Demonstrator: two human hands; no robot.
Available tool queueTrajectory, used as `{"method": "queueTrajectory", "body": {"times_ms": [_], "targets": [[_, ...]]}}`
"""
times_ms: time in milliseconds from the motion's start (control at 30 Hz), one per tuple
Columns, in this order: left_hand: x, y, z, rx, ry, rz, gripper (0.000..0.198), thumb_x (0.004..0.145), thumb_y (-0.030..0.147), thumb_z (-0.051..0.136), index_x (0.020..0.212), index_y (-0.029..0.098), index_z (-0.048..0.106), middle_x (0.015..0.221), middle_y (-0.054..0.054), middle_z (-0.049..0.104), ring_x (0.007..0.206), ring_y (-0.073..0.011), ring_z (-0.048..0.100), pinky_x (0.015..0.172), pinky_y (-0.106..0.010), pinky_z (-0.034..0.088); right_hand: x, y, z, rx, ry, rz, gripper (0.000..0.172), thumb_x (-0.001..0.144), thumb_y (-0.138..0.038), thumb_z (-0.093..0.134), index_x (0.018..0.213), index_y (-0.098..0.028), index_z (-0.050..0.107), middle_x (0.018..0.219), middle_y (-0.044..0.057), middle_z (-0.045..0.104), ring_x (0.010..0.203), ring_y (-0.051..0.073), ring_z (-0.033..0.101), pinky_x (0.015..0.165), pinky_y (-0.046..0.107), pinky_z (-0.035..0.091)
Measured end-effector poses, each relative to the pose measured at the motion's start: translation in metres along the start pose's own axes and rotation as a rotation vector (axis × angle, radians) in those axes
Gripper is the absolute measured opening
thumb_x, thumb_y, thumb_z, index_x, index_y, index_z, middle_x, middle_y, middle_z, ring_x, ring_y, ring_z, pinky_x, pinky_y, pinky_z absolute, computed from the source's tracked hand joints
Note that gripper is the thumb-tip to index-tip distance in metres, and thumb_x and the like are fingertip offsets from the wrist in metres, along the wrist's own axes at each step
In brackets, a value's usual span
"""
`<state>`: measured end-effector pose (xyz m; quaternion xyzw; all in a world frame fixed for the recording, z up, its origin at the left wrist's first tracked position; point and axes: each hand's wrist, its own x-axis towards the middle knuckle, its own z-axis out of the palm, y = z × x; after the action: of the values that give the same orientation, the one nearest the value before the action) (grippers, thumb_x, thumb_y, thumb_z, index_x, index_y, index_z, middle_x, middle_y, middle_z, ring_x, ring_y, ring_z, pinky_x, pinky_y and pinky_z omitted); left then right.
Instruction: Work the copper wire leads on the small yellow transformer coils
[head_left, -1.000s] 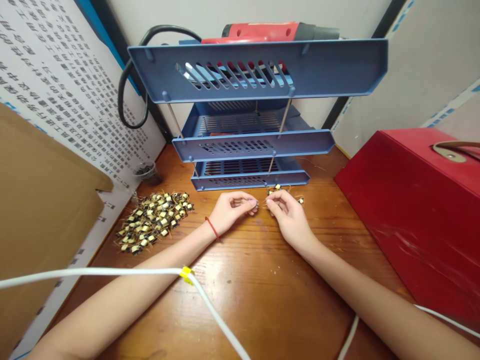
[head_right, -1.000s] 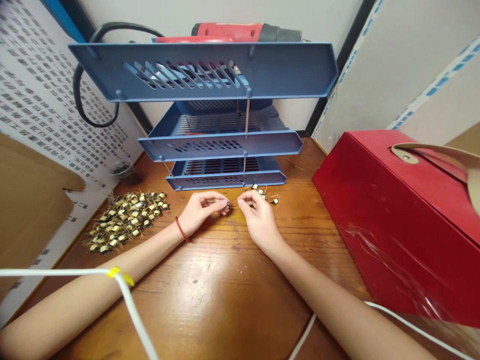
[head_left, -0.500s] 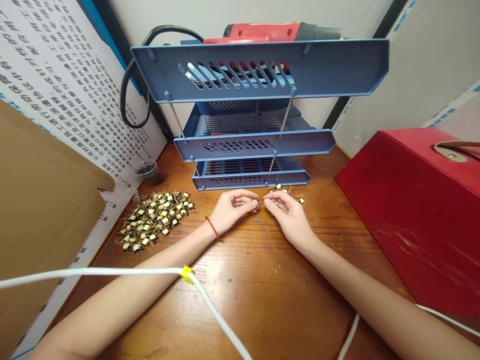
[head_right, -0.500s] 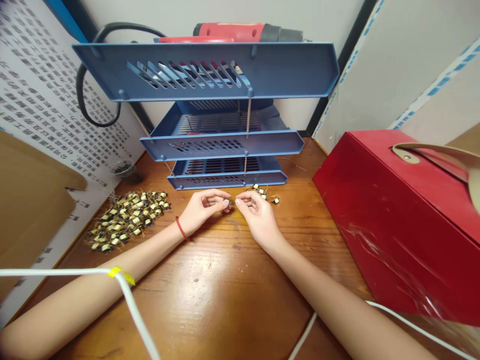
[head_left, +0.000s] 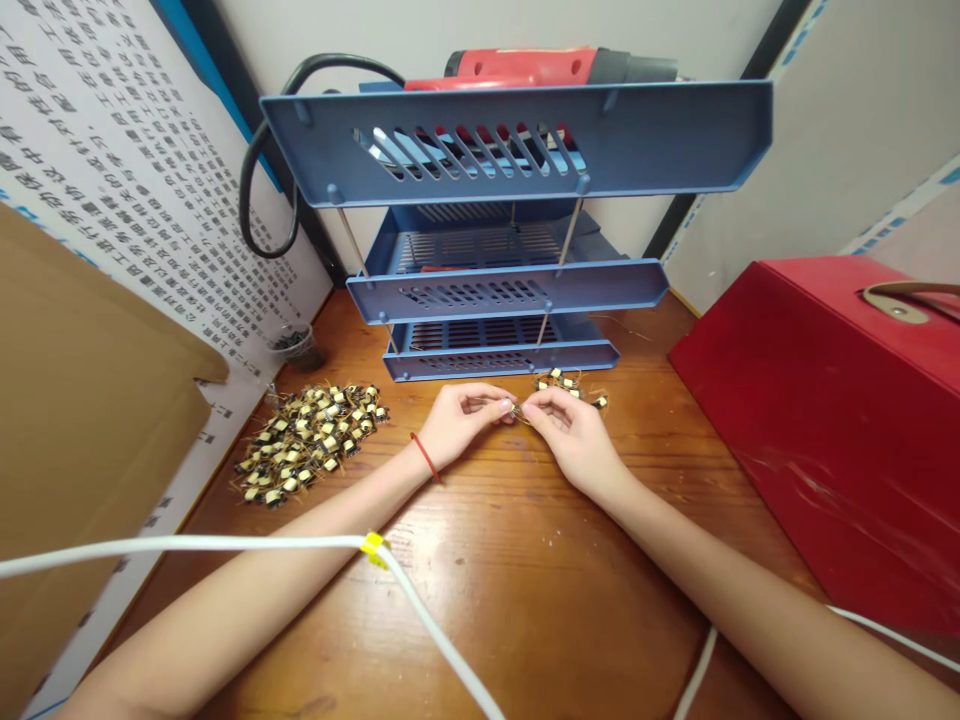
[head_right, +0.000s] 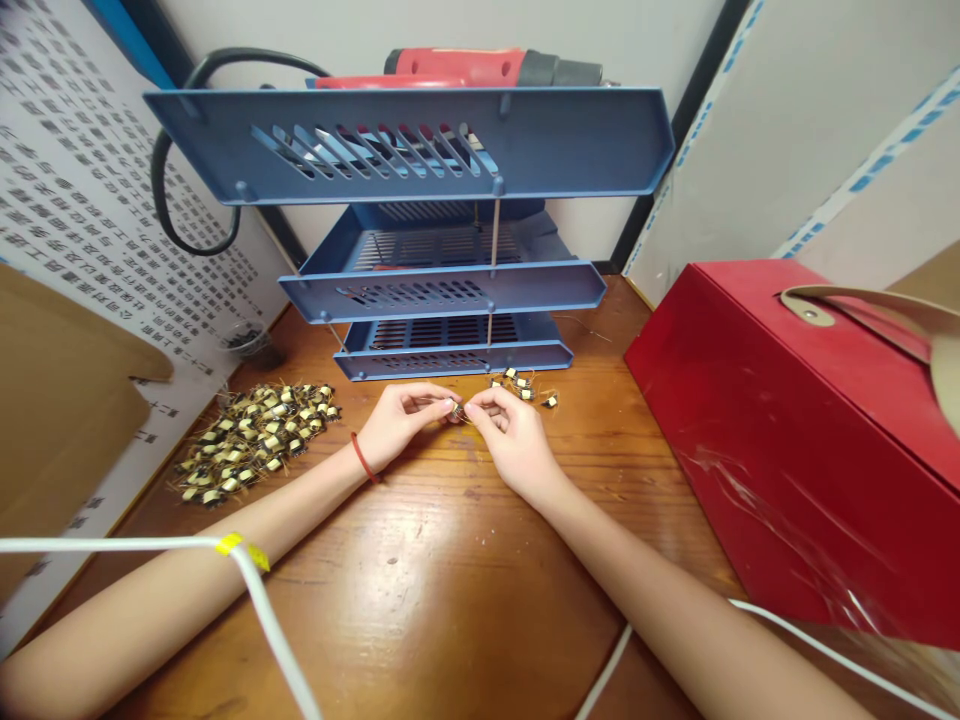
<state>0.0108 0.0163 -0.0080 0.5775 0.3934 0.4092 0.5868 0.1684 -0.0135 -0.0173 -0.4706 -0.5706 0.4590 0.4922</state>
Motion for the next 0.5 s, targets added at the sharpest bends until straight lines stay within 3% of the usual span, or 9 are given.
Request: {"method": "queueTrajectory", "body": {"times_ms": [200,500], "targets": [[-0.0003,0.0022,-0.0008,-0.013,-0.11,-0.019,0.028,0.065,0.036,0.07,0.075,0.01,0.068,0.065,-0.006,0.068,0.059,-0.0131,0.062,0.067,-0.026,0.051,-0.0019,-0.0036,0.0,-0.086,0.018,-0.019,0.013,0.077,-0.03,0.055,0.07,-0.019,0.054,0.068,0.001,0.059,0.062,0.014,0.055,0.057,0.026,0.044],[-0.0018,0.0035,-0.0008,0.098,-0.121,-0.013,0.026,0.065,0.035,0.07,0.073,0.01,0.067,0.065,-0.007,0.068,0.056,-0.0121,0.06,0.062,-0.025,0.051,-0.0045,-0.0066,0.0006,-0.197,0.036,-0.067,0.012,0.078,-0.028,0.051,0.069,-0.02,0.052,0.067,0.001,0.055,0.063,0.015,0.052,0.057,0.026,0.04]]}}
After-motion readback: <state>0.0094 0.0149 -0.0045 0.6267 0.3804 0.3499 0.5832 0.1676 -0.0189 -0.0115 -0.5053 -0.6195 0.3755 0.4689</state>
